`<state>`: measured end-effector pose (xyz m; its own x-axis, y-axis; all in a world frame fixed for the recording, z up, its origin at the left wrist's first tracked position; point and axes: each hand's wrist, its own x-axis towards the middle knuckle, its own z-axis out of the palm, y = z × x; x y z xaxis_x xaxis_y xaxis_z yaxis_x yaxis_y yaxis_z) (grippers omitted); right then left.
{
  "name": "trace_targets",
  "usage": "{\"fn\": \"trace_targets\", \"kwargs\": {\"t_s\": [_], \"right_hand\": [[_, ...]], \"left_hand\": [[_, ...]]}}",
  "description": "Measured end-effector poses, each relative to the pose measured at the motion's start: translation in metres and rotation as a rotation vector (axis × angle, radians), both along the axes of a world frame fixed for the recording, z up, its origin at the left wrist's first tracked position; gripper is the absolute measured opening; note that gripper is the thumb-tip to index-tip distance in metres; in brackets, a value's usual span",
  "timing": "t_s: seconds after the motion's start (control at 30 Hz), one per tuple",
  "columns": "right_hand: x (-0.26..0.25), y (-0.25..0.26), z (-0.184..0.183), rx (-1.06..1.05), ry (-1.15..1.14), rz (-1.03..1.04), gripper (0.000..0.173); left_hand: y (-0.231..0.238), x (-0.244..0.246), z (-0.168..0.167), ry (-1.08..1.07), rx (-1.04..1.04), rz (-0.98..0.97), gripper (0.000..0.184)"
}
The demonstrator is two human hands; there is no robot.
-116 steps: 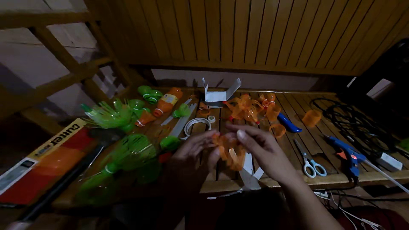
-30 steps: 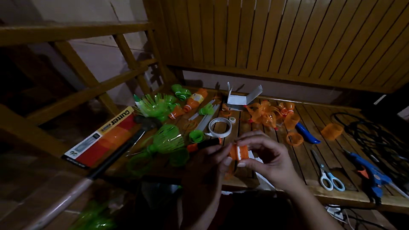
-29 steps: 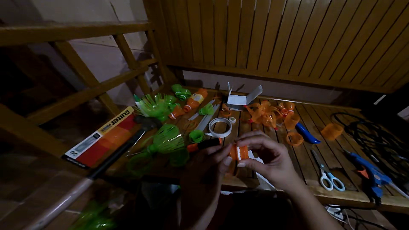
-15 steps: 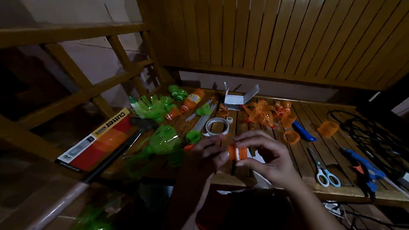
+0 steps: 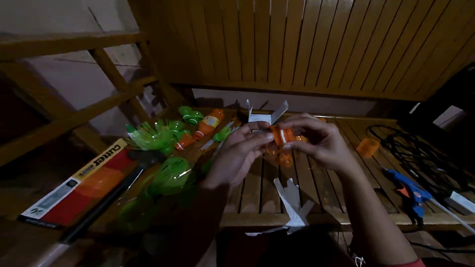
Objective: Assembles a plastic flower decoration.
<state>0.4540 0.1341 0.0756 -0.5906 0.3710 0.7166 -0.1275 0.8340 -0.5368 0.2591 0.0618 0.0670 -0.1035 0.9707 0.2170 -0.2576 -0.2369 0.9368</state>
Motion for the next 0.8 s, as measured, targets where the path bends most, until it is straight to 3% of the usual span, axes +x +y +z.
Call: {"fn": "trace_targets", "kwargs": {"t_s": [0.37, 0.53, 0.67, 0.8], "right_hand": [[0.001, 0.005, 0.011, 0.106, -0.198, -0.107, 0.032], [0.002, 0.001, 0.016, 0.059, -0.195, -0.11, 0.034], [0.002, -0.001, 0.015, 0.019, -0.17, -0.091, 0.034], [0.002, 0.0, 0.01, 0.003, -0.136, -0.069, 0.035]], "left_hand": [[0.012, -0.009, 0.003, -0.005, -0.13, -0.088, 0.025], [0.011, -0.024, -0.005, -0.032, -0.017, -0.229, 0.036], [0.005, -0.021, -0.008, -0.044, 0.03, -0.178, 0.045], [0.006, -0.016, -0.009, -0.051, 0.03, -0.126, 0.042]]}}
